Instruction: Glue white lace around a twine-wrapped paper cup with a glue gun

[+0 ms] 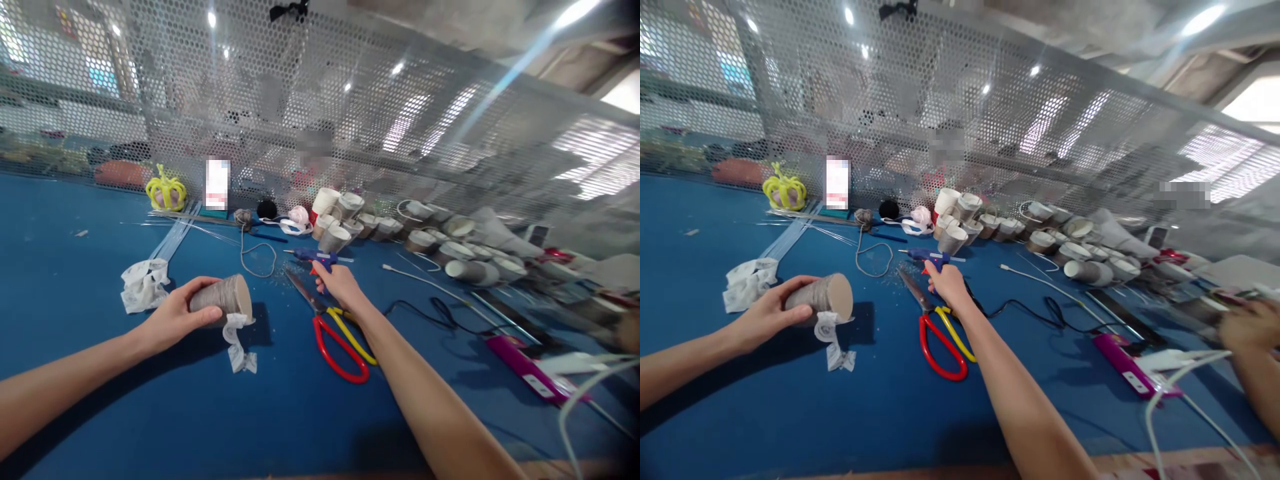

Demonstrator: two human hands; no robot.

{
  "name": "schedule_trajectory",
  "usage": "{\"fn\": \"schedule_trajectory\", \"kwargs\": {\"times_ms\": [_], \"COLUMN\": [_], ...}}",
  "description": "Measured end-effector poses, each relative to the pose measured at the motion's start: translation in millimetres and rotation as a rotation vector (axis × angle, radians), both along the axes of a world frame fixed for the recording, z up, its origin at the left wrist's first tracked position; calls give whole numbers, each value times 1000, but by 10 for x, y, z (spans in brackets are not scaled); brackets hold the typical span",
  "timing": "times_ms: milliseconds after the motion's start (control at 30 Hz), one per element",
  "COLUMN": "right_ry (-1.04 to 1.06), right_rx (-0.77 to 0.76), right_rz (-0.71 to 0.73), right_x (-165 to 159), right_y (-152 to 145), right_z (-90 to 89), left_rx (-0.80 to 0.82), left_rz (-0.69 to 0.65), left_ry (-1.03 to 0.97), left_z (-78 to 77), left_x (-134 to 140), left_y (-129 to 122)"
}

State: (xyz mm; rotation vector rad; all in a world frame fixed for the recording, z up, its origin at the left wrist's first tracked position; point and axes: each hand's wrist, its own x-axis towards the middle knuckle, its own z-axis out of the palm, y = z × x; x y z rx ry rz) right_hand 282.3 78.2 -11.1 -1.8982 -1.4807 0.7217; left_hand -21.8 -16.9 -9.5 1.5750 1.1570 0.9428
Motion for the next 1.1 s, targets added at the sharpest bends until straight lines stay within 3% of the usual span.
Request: {"fn": "schedule_trajectory", "kwargs": {"times_ms": [200, 367, 500, 533, 567, 600, 633, 867, 1100], "right_ry": [-271, -476, -440, -396, -301, -222, -168, -49, 70], "right_rx": [-56, 132, 216, 231, 304, 379, 436, 512, 429], "right_rz": [-64, -37, 332, 502, 760, 913, 961, 886, 764], "right_x": [151, -33, -453, -565, -670, -762, -839, -1011, -1007], "right_y": [98, -40, -412, -527, -638, -739, -824, -1003, -1039], "right_z": [57, 303, 479, 505, 522, 528, 524, 422, 424], "left_rx": [-19, -27, -72, -86, -100, -111, -122, -237, -306], "left_rz": [0, -1, -6, -6, -8, -12, -19, -55, -89], "left_ry": [-32, -64, -117, -139, -166, -196, -224, -375, -549], "left_z": [-6, 4, -8, -17, -27, -37, -45, -17, -15], "left_x": [3, 5, 18, 22, 28, 34, 41, 116, 159], "left_y": [0, -2, 1, 0, -3, -7, -14, -69, -80]}}
